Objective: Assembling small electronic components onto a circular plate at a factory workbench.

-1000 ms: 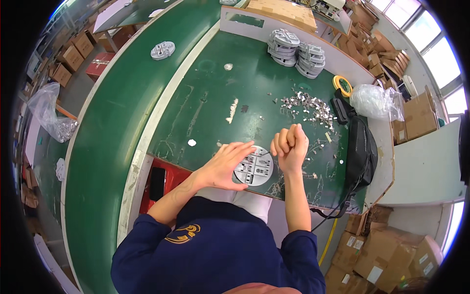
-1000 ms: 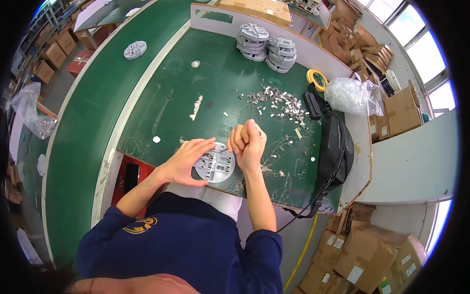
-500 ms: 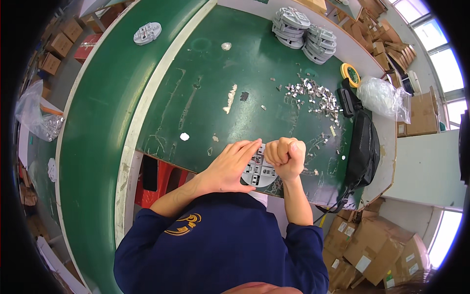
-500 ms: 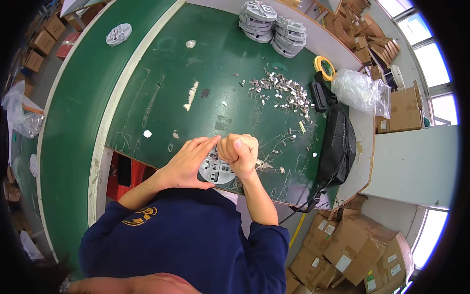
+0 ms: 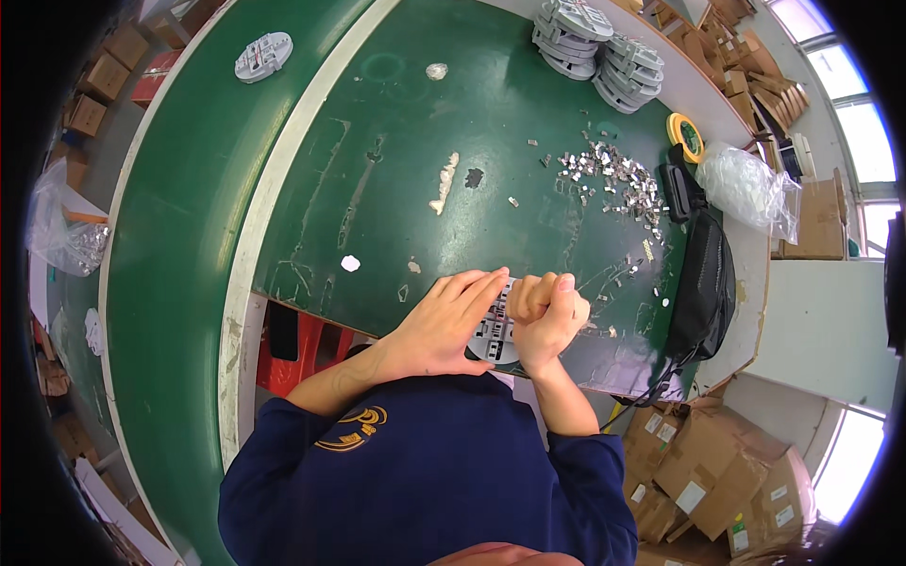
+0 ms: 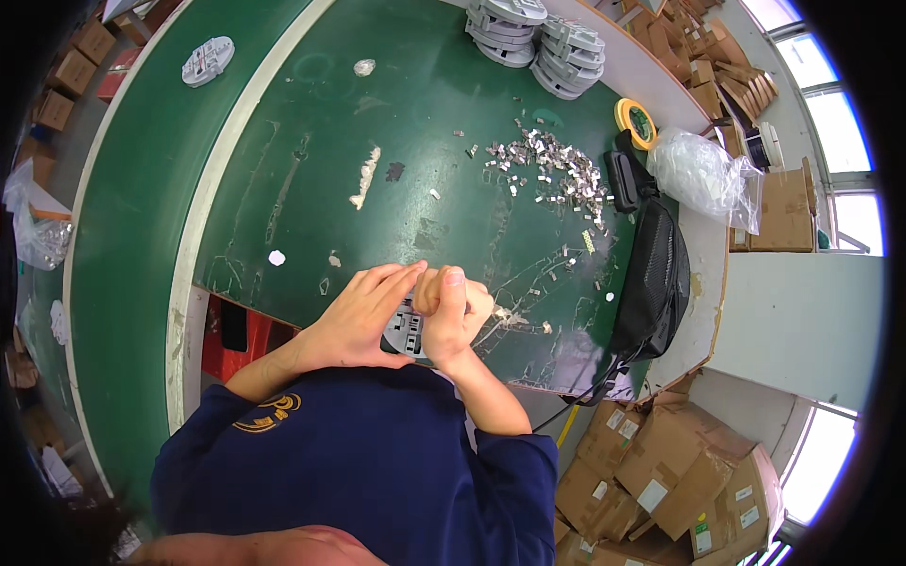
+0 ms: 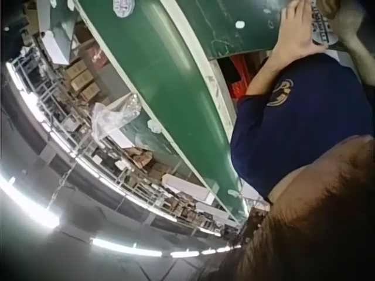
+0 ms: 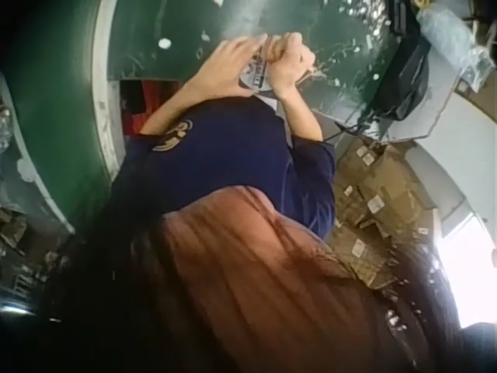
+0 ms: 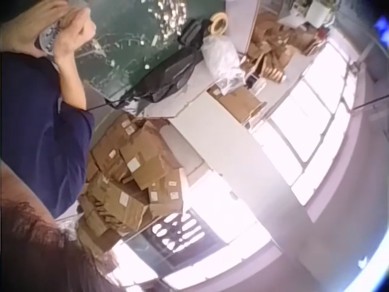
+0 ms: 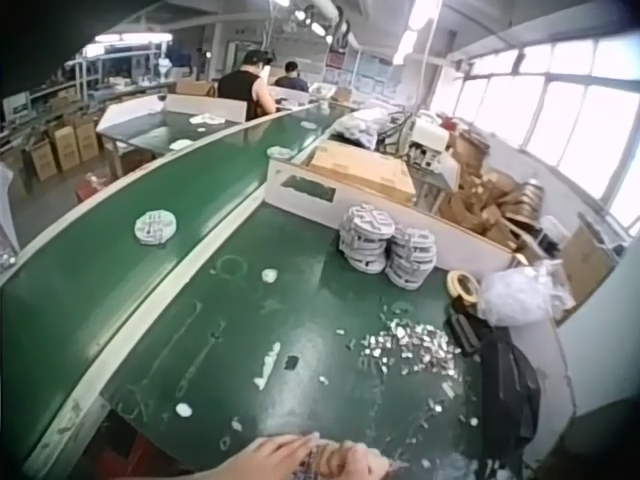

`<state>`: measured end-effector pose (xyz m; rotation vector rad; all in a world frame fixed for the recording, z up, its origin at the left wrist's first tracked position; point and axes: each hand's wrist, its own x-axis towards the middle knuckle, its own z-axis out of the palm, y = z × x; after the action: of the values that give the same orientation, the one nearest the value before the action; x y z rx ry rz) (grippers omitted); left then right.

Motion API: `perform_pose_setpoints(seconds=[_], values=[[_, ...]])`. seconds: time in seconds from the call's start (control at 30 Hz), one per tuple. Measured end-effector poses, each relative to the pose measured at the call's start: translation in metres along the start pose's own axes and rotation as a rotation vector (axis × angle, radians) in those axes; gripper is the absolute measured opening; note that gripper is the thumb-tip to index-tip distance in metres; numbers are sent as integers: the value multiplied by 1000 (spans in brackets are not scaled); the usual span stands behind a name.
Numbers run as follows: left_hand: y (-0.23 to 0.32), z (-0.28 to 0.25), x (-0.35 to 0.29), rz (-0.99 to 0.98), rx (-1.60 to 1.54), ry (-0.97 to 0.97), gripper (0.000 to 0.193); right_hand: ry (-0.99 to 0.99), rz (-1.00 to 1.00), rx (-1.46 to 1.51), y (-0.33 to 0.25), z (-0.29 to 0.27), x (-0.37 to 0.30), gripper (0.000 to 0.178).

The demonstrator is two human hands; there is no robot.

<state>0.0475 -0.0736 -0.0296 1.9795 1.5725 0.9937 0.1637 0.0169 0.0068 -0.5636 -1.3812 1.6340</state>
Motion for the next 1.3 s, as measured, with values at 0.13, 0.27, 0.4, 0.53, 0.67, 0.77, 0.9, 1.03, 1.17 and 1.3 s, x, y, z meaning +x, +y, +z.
perform_pose_setpoints(seconds=[0.13,0.27,0.4,0.53,0.67,0.77,0.9,1.03,1.17,1.3], values=[[-2,-1,0,5,10,-6,107,53,-129,-105,13,5,-6,53],[-1,2,-3,-1,23,10,108,-4,-106,51,1,-12,3,50],[-2,3,-3,-9,-8,29,107,-54,-19,-675,-29,-21,46,20],[-2,4,2,-52,-29,104,108,-224,-225,-1015,14,-33,84,12],[-6,3,3,-72,-55,125,104,-281,-167,-1213,35,-43,86,18],[0,-6,6,-72,-113,194,81,-226,-103,-1069,22,-52,73,17],[-8,2,9,-96,-125,272,45,-278,66,-986,-18,-46,45,13],[-7,9,15,-118,-135,356,19,-235,39,-860,-26,-47,16,9],[-8,11,17,-123,-157,389,13,-219,1,-892,-24,-52,-3,14],[-8,11,18,-118,-149,382,13,-186,-228,-881,-9,-53,-13,20]])
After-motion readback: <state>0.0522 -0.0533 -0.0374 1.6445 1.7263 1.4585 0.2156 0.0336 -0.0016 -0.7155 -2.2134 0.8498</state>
